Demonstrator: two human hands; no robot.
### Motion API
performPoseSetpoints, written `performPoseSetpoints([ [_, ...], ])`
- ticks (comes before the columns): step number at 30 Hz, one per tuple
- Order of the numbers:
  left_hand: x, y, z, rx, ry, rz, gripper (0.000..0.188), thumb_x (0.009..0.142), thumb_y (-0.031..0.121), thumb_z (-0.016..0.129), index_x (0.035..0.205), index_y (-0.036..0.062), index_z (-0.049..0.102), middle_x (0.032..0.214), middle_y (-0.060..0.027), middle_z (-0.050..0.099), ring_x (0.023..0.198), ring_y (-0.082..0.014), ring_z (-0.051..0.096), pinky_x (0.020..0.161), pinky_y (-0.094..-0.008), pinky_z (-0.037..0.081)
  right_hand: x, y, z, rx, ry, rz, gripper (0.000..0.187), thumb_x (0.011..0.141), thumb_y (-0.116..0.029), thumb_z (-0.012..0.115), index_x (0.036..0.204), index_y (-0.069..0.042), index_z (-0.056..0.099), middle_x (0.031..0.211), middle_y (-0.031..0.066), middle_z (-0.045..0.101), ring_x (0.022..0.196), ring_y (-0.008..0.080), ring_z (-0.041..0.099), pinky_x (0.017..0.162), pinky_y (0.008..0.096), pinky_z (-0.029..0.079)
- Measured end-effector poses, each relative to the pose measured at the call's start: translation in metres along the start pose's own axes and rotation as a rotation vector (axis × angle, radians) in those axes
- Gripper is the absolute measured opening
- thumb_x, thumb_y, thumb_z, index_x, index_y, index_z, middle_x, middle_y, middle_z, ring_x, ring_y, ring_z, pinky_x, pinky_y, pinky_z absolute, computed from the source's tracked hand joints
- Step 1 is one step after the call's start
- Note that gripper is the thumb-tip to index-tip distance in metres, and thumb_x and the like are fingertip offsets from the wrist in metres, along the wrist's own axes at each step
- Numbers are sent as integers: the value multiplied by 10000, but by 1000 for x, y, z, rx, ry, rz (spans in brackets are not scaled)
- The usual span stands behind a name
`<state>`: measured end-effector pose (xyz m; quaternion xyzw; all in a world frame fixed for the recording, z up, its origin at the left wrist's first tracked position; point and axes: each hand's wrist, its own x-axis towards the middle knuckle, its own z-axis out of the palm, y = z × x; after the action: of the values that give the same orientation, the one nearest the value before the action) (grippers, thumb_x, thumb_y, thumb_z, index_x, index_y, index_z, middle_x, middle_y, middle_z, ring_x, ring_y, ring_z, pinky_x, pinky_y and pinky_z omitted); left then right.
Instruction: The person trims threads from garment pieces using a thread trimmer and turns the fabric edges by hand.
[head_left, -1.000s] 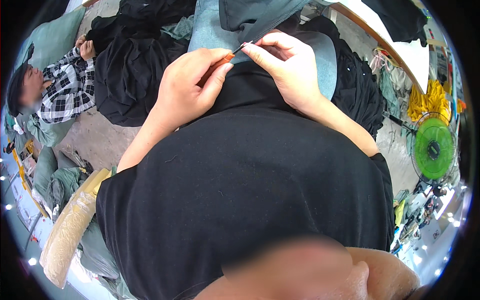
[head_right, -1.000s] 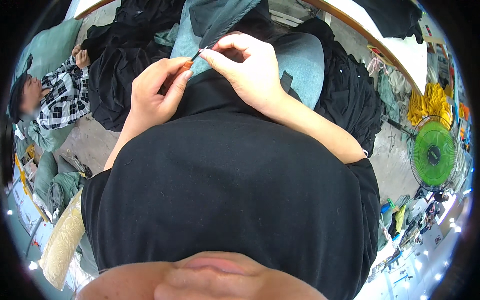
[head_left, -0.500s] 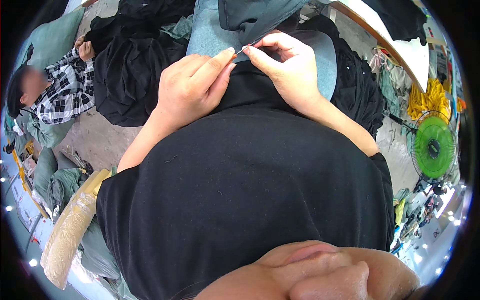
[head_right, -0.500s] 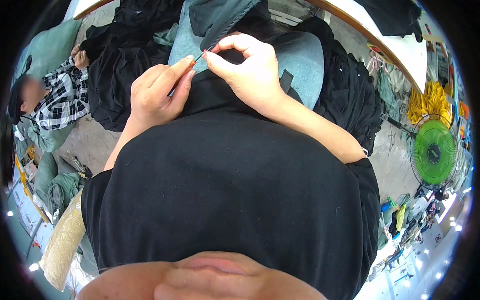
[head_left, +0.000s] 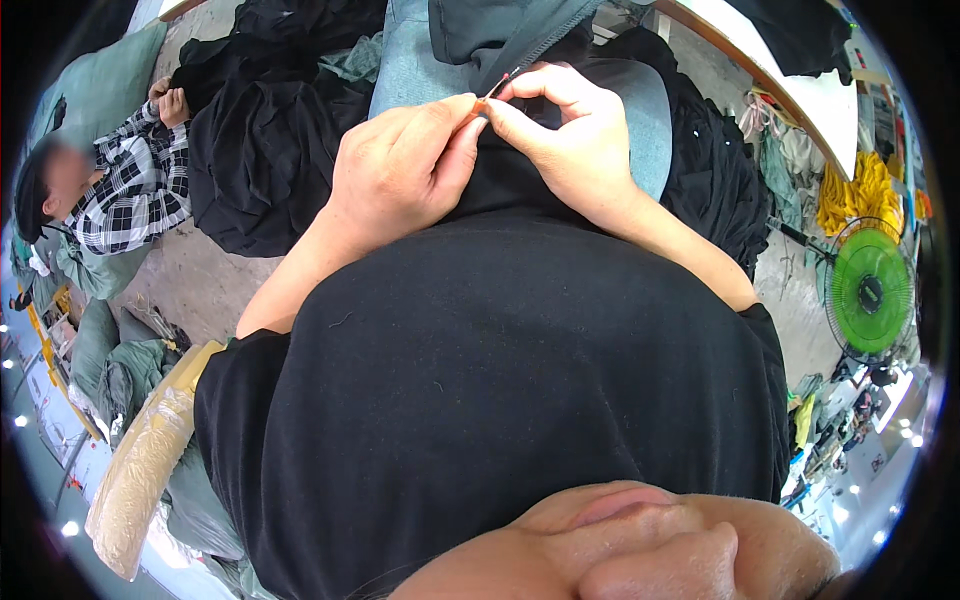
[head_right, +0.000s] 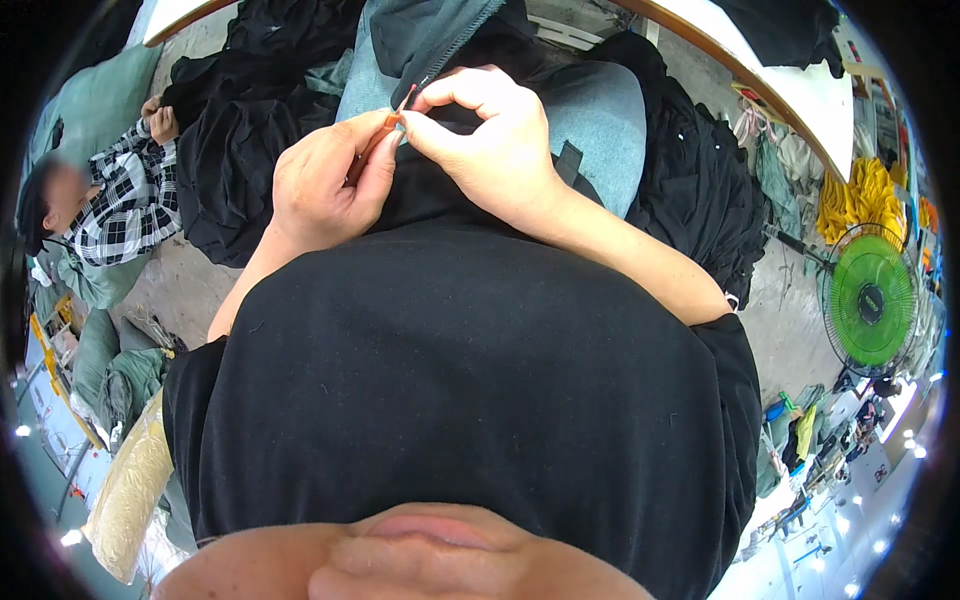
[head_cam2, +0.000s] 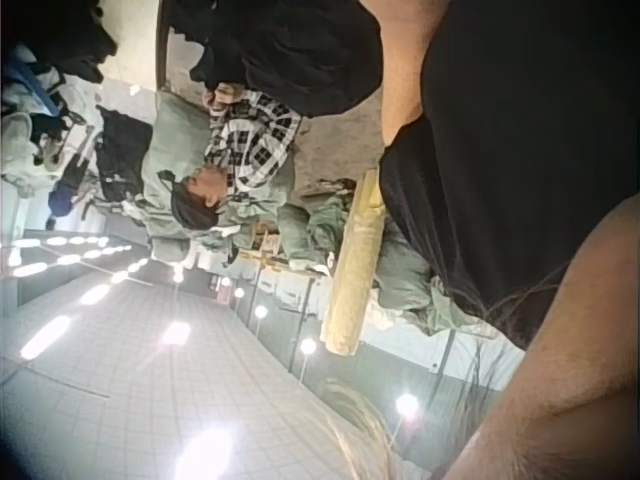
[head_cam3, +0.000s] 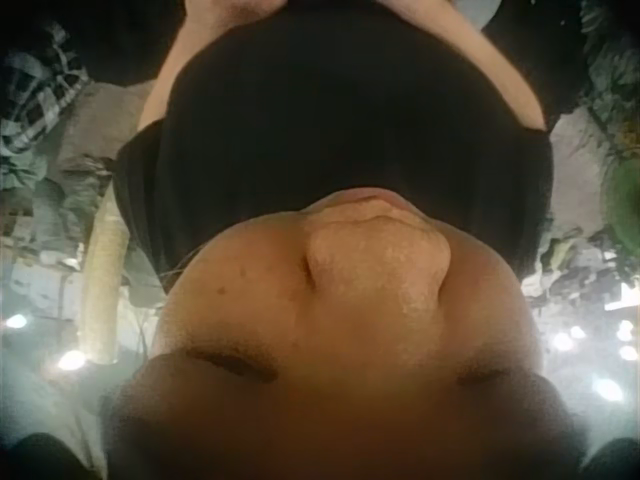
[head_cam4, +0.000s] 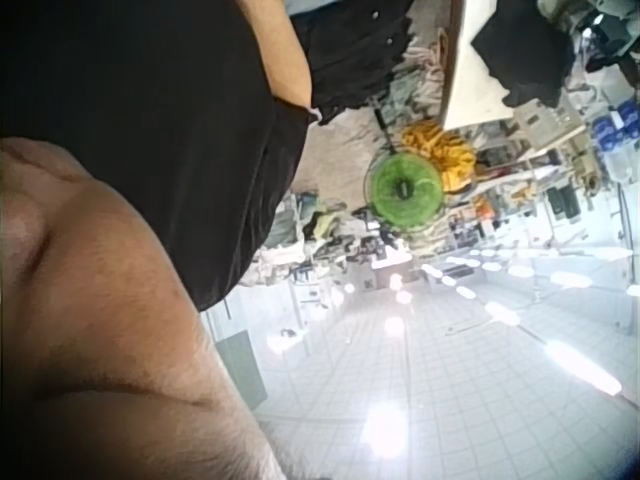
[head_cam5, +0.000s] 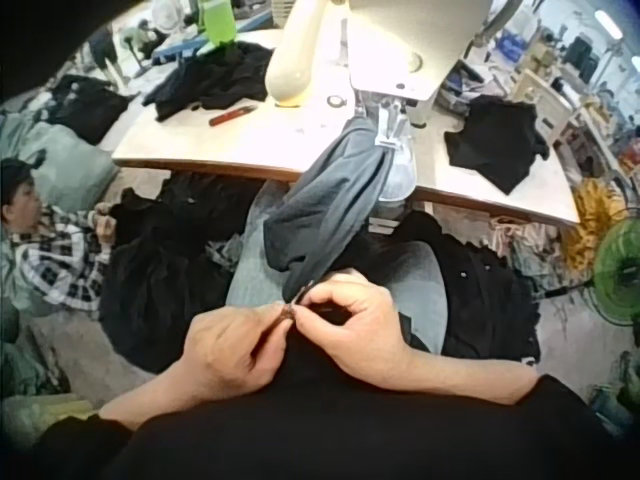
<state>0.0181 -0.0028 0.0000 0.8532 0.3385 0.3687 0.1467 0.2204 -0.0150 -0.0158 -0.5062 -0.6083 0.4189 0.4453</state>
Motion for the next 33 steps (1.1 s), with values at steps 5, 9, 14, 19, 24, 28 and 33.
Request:
performPoseSetpoints([
  [5, 11, 2, -3, 1, -17, 0, 162, 864, 52, 747, 1016, 15, 705, 859, -88, 745, 670, -207, 714, 591, -296, 553, 1, 0, -3, -135, 10, -74, 129, 848, -80, 809, 947, -22, 750, 959, 58, 735, 939, 142, 674, 864, 285, 527],
  [9, 17, 1, -1, 7, -35, -33, 143, 850, 62, 757, 983, 40, 707, 799, -66, 719, 645, -197, 699, 574, -299, 536, 3, 2, -3, -134, 11, -97, 121, 837, -69, 796, 935, -20, 744, 959, 55, 736, 945, 151, 672, 867, 292, 527],
  [14, 26, 3, 4, -8, -4, -42, 139, 842, 66, 762, 969, 49, 708, 756, -59, 699, 624, -197, 687, 559, -302, 523, 3, 6, -4, -159, 16, -113, 138, 826, -77, 792, 939, -19, 738, 944, 61, 733, 958, 172, 671, 876, 308, 528],
  [19, 34, 2, 8, -38, -3, -60, 128, 839, 70, 761, 955, 55, 710, 722, -64, 682, 609, -202, 679, 552, -303, 517, 2, 12, -6, -170, 13, -122, 151, 823, -88, 797, 947, -23, 739, 933, 61, 727, 954, 182, 674, 873, 312, 529],
  [24, 42, 1, 13, -55, 2, -70, 96, 859, 98, 746, 947, 79, 710, 692, -53, 666, 598, -198, 674, 548, -305, 510, 2, 10, -9, -198, -8, -136, 168, 829, -113, 802, 960, -25, 744, 928, 65, 723, 949, 186, 674, 865, 320, 532],
  [28, 51, 2, 17, -90, 16, -81, 79, 866, 107, 742, 936, 91, 708, 682, -46, 658, 587, -193, 665, 541, -303, 502, 5, 9, -9, -189, -29, -131, 184, 840, -135, 799, 973, -22, 740, 932, 74, 718, 936, 193, 672, 854, 330, 536],
  [33, 57, 3, 18, -95, 0, -33, 129, 905, 20, 743, 1030, 10, 718, 679, -16, 636, 577, -60, 588, 528, -197, 439, 3, 10, -11, -205, -20, -117, 191, 833, -121, 792, 985, -19, 735, 955, 83, 714, 930, 206, 670, 855, 341, 538],
])
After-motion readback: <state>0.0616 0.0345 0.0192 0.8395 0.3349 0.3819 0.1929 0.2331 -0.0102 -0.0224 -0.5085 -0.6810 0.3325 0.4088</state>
